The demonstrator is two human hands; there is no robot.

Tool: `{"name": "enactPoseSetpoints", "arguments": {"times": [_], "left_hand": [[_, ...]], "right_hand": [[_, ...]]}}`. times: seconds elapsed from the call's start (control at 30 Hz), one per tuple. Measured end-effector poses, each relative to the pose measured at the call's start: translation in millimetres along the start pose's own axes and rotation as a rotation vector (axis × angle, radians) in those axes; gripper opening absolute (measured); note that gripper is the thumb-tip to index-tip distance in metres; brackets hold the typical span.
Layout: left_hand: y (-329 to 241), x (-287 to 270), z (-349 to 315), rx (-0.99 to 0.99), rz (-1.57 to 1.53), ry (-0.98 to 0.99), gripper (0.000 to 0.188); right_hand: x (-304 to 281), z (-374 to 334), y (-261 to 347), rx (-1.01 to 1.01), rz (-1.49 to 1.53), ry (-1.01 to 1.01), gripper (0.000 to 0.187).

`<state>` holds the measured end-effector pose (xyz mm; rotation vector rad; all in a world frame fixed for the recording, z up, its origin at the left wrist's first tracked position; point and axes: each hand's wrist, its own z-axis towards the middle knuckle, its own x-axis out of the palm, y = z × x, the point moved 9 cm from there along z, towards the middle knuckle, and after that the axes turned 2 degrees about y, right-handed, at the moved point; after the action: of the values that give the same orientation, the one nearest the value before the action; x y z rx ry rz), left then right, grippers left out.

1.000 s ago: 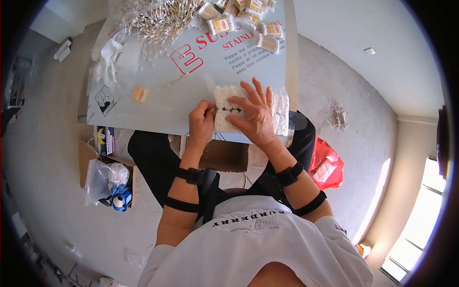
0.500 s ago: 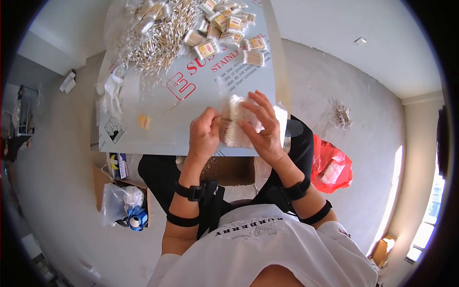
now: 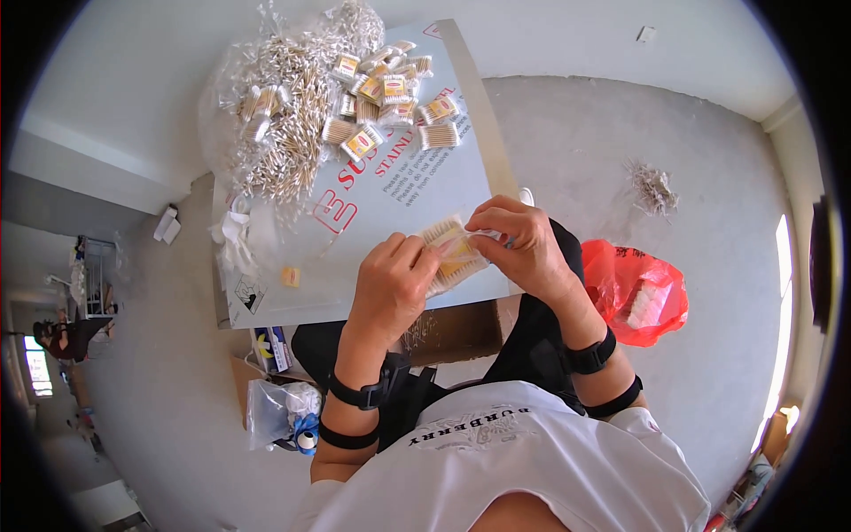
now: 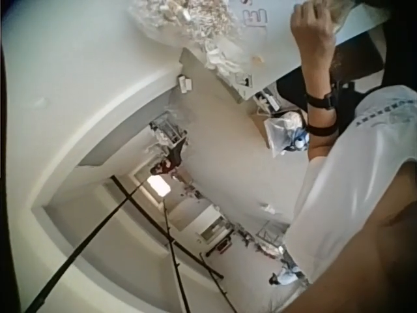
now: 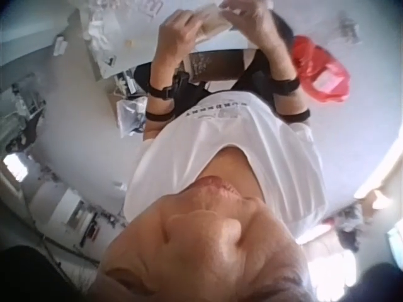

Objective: Packaging pre-wrapped packs of cotton buds into a clear plastic bag.

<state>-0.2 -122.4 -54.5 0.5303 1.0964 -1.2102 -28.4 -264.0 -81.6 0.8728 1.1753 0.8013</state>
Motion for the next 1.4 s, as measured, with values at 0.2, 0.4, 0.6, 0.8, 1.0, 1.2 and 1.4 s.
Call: {"name": "enactPoseSetpoints", "arguments": {"times": [0.2,0.4,0.6,0.8,1.0,1.2,1.4], "left_hand": [[2,-13,-22,-0.081,-0.028,-0.157,0.03],[-9,-28,-29,-0.055,0.04,-0.159,0.018],[32,-57,-21,-0.163,-0.408,-0.146,0.008],[198,1,30,-0.194,0.004,-0.095,0.03],[323,106,50,-0.304,0.299,0.173,0.056],[327,127,57,-0.188,0.571,0.138,0.032],[314,95,43,-0.257,0.468,0.212,0.017]], "right_hand": [[11,11,41,-0.37,-0.39,-0.011,0.014],[11,17,51,-0.325,-0.479,-0.128,0.019],[7,20,46,-0.228,-0.464,-0.199,0.02],[5,27,33,-0.152,-0.175,-0.098,0.019],[7,39,27,-0.138,0.012,0.022,0.017],[6,43,23,-0.124,0.03,0.027,0.016],[7,42,26,-0.121,-0.045,-0.01,0.017]]}}
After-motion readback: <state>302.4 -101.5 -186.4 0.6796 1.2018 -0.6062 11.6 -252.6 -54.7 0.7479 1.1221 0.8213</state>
